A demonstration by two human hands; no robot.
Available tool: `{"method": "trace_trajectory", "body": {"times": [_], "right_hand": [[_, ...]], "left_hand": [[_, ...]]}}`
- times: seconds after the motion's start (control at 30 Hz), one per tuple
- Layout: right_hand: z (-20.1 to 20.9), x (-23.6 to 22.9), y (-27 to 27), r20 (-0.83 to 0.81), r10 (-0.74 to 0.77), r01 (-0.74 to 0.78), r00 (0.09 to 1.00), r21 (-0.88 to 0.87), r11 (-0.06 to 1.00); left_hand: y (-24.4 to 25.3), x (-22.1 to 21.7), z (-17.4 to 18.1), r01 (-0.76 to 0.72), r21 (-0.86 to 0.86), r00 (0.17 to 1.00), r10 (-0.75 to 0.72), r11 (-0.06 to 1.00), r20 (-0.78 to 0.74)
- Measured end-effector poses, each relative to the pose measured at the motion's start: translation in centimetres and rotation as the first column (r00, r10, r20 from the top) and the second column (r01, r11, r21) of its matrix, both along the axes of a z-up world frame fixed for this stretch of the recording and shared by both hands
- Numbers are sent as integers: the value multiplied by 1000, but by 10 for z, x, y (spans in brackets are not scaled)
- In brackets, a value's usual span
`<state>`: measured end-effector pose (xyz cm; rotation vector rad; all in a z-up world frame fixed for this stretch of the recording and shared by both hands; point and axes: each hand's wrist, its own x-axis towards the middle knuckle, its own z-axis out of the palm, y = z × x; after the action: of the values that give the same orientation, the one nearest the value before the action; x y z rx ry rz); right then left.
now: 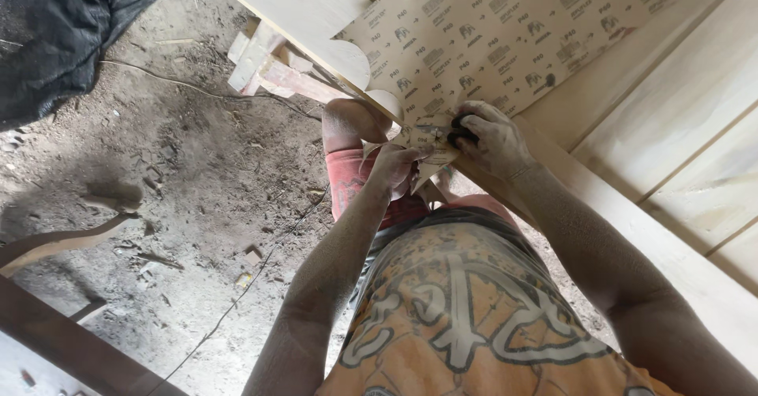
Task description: The person uses scissors to cut small circular pieces out of a sheet of sandpaper.
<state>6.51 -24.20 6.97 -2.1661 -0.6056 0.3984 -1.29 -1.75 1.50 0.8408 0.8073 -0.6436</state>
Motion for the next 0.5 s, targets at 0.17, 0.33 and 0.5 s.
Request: {"method": "trace_trajectory", "body": {"times": [0.17,0.33,0.5], "right_hand": [[7,-28,-10,-59,-357,360,932,52,932],[9,-75,-35,-582,-389,524,714,75,848],[2,-105,-15,-879,-213,490,427,27,871]], "left_hand": [[-15,2,26,-94,12,979,90,996,181],[-24,0,53,-214,-138,935,244,967,256],[-23,0,57,-401,75,887,366,913,281]]}}
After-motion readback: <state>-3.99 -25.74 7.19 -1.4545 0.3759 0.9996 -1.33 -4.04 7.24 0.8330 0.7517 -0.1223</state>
